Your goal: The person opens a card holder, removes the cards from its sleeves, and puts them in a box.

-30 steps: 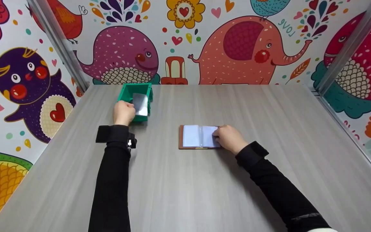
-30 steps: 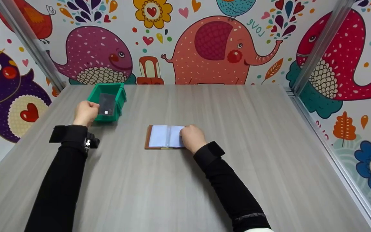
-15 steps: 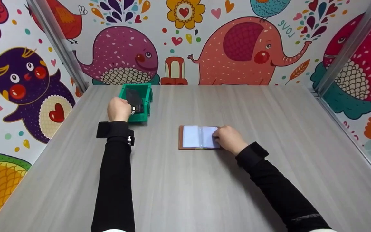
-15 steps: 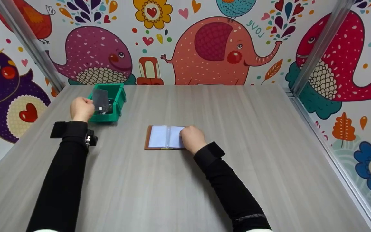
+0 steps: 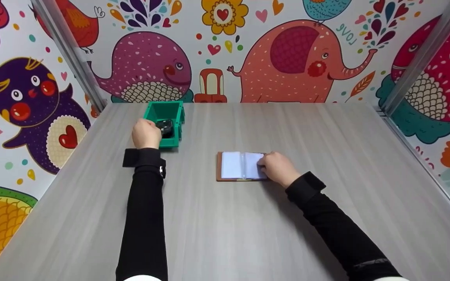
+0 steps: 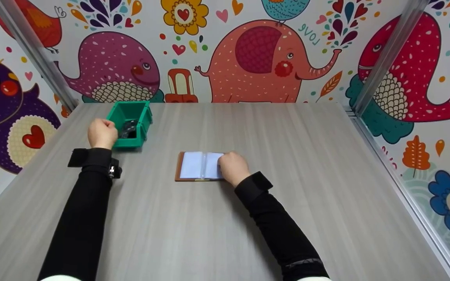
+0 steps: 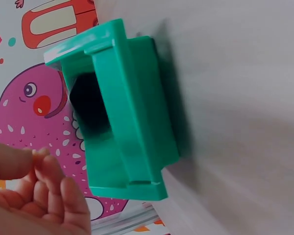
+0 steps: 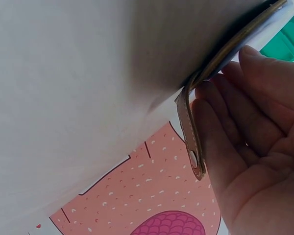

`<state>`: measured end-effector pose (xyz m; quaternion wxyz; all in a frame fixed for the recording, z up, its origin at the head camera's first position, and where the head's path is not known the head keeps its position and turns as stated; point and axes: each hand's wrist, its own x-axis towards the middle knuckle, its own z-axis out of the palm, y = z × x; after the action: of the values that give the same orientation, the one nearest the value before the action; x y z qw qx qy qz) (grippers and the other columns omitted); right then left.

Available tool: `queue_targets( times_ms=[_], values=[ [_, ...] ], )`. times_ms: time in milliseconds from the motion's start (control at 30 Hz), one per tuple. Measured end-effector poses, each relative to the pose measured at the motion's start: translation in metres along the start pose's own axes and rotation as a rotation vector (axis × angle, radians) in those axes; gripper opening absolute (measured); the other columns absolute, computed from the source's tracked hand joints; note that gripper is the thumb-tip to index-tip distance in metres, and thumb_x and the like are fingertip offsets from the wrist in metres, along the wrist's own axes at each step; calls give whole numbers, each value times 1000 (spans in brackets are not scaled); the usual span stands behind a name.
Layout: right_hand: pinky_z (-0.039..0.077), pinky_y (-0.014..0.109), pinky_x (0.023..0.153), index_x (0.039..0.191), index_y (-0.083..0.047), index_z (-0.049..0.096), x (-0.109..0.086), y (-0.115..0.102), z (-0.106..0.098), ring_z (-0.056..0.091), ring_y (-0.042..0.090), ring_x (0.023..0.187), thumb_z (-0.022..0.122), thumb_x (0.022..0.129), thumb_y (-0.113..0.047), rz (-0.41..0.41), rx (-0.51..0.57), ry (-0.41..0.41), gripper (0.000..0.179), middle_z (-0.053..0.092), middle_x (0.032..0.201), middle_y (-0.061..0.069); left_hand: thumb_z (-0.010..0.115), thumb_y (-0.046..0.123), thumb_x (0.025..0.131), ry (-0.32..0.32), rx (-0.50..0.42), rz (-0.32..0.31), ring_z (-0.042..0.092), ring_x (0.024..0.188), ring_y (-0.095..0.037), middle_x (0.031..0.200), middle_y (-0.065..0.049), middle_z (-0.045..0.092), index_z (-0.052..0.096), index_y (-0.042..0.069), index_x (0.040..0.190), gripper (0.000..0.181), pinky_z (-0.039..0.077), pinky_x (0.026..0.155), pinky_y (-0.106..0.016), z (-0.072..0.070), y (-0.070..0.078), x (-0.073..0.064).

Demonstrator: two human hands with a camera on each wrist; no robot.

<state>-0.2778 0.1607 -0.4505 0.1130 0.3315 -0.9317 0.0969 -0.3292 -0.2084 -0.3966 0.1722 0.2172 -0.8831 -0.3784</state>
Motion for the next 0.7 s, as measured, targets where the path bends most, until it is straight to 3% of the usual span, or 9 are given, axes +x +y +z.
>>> queue_targets(
  times_ms=[200, 400, 700],
  values=[
    [50, 44, 65, 71, -3, 63, 1, -1, 1, 61, 33, 69, 75, 78, 6, 2, 1, 0, 16, 65, 73, 12, 43, 5, 99, -10, 10, 23, 53, 85, -31, 86, -12, 54, 49, 6, 80, 20, 41, 80, -41, 0, -7, -1],
    [50, 44, 64, 70, -3, 63, 1, 0, 1, 60, 32, 68, 75, 78, 6, 8, 4, -4, 17, 66, 71, 10, 44, 5, 99, -14, 28, 58, 46, 75, -27, 75, -8, 46, 44, 9, 71, 28, 35, 73, -37, 1, -8, -3],
    [50, 43, 63, 70, -5, 63, 0, 1, 0, 60, 32, 68, 74, 76, 8, 9, 17, 4, 18, 62, 70, 10, 44, 10, 103, -81, 47, 106, 57, 87, -33, 98, -19, 63, 59, 1, 90, 21, 44, 82, -43, 2, -9, -15]
  ],
)
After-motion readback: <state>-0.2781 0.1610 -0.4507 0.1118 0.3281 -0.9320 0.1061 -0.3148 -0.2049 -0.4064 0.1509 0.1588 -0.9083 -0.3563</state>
